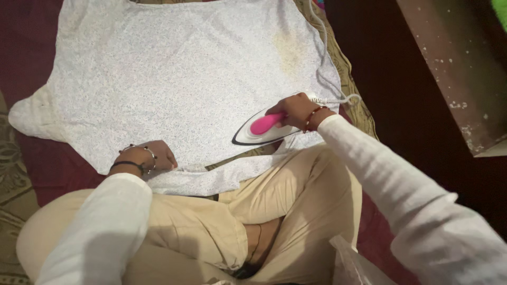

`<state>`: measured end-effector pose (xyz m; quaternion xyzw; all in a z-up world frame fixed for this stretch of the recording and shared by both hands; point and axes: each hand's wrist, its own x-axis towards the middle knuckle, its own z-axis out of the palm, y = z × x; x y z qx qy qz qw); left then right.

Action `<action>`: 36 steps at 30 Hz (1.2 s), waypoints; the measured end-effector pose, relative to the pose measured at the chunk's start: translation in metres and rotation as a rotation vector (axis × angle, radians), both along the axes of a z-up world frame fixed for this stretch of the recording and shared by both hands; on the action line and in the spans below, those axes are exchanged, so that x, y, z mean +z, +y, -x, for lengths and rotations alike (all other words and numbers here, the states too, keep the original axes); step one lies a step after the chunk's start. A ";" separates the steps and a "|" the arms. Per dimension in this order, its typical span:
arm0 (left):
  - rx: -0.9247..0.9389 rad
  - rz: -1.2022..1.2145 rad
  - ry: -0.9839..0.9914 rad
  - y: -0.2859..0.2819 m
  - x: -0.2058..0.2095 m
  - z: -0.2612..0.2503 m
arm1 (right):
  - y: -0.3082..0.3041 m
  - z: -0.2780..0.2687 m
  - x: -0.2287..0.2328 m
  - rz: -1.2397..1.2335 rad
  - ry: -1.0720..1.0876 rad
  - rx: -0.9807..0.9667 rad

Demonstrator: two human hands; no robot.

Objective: The person irons a white patterned shirt laid out on a bed. They use a pink and white iron to smooth the fabric, repeatedly adjusting the shirt's position and folding sections as they work.

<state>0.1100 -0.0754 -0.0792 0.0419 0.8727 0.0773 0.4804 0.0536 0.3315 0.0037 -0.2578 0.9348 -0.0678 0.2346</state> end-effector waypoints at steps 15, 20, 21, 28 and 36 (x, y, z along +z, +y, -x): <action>0.091 0.207 -0.053 -0.021 0.011 -0.002 | -0.130 -0.043 -0.001 -0.007 -0.009 0.148; 0.081 0.183 -0.079 -0.020 0.002 0.002 | -0.043 -0.015 0.008 -0.129 0.002 0.146; 0.065 0.196 -0.078 -0.019 -0.001 0.002 | -0.025 -0.011 0.013 -0.064 0.014 0.083; 0.039 0.208 -0.111 -0.017 0.011 0.009 | -0.012 -0.011 0.011 0.074 -0.114 -0.209; 0.073 0.282 -0.066 -0.025 0.017 0.005 | -0.182 -0.060 -0.002 0.104 0.010 -0.071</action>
